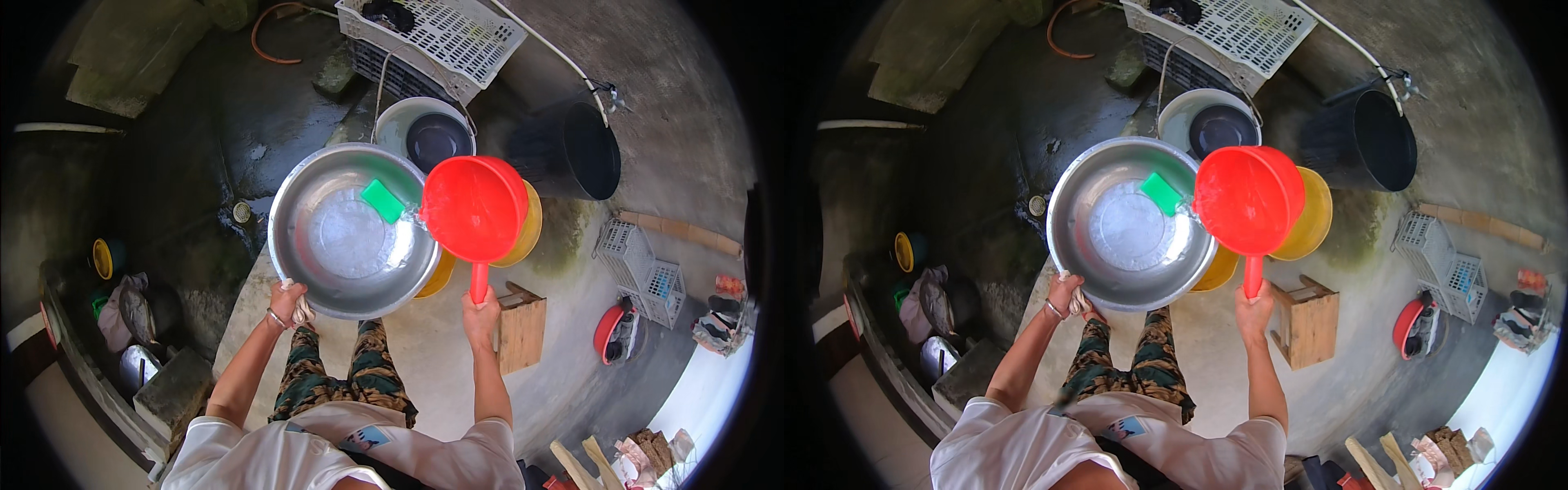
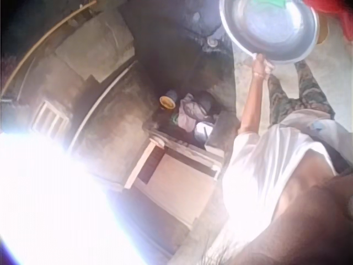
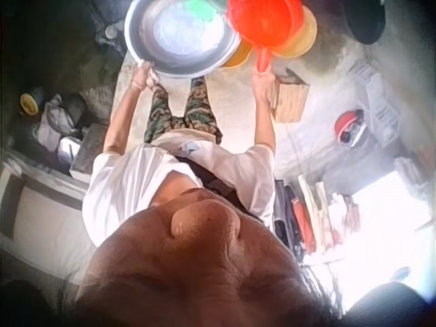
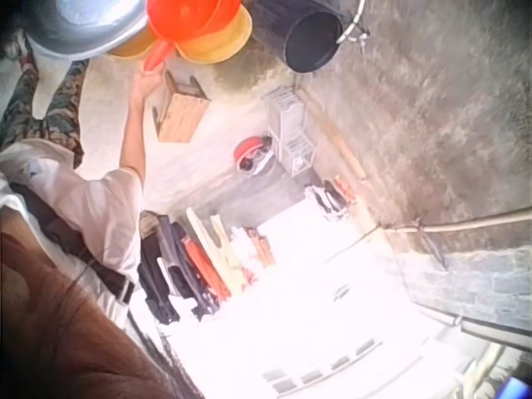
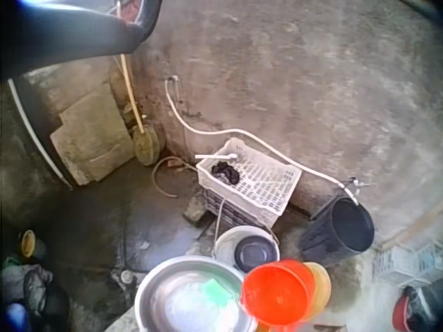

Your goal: The person hangs a white cloth on a clothesline, then walks to a washing area to pick up a small cloth and a green sponge. They fill a metal basin with water using a red scoop, place the basin on a concrete ledge, and wash the small cloth by hand using the sponge and water.

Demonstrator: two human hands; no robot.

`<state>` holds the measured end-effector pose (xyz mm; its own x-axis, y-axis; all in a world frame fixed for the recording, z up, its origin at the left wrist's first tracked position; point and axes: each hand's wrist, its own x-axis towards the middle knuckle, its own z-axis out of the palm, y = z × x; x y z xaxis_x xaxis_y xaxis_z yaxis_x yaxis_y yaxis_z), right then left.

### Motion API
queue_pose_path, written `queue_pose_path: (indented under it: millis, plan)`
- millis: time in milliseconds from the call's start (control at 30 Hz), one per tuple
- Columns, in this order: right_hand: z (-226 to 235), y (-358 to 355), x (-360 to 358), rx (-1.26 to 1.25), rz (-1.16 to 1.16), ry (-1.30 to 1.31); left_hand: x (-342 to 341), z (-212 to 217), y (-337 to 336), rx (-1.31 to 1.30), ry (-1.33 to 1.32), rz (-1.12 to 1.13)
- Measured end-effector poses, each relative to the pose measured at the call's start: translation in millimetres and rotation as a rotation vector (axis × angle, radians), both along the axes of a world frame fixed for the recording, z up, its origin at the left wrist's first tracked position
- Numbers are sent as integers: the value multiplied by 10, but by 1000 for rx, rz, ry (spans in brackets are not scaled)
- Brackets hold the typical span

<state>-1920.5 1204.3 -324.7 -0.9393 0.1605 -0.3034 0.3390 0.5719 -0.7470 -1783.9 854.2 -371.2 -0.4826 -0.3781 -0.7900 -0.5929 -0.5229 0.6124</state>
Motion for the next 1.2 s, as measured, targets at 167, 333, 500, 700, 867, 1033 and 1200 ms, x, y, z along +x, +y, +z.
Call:
queue_pose_path:
  millis: [167, 333, 500, 700, 867, 1033, 1200]
  plan:
    - [-95, -29, 18, 184, 62, 110, 12, -6, 18, 39, 39, 30]
    - [-107, -16, -19, 175, 73, 57, 117, -107, -10, 60, 33, -9]
    - [-151, -40, -105, -476, -222, -332, 218, -162, 42, 88, 45, 55]
    - [-593, 48, -242, -542, -358, -363, 365, 70, -113, 231, 43, 114]
    - [-1129, 401, -395, -232, -436, -340, 642, -136, -284, 113, 89, 144]
    - [-1584, 861, -502, 861, -57, 0, 484, 141, -355, 144, 54, 157]
    - [-1345, 1151, -688, 1248, 154, -100, 523, 99, -369, 113, 80, 245]
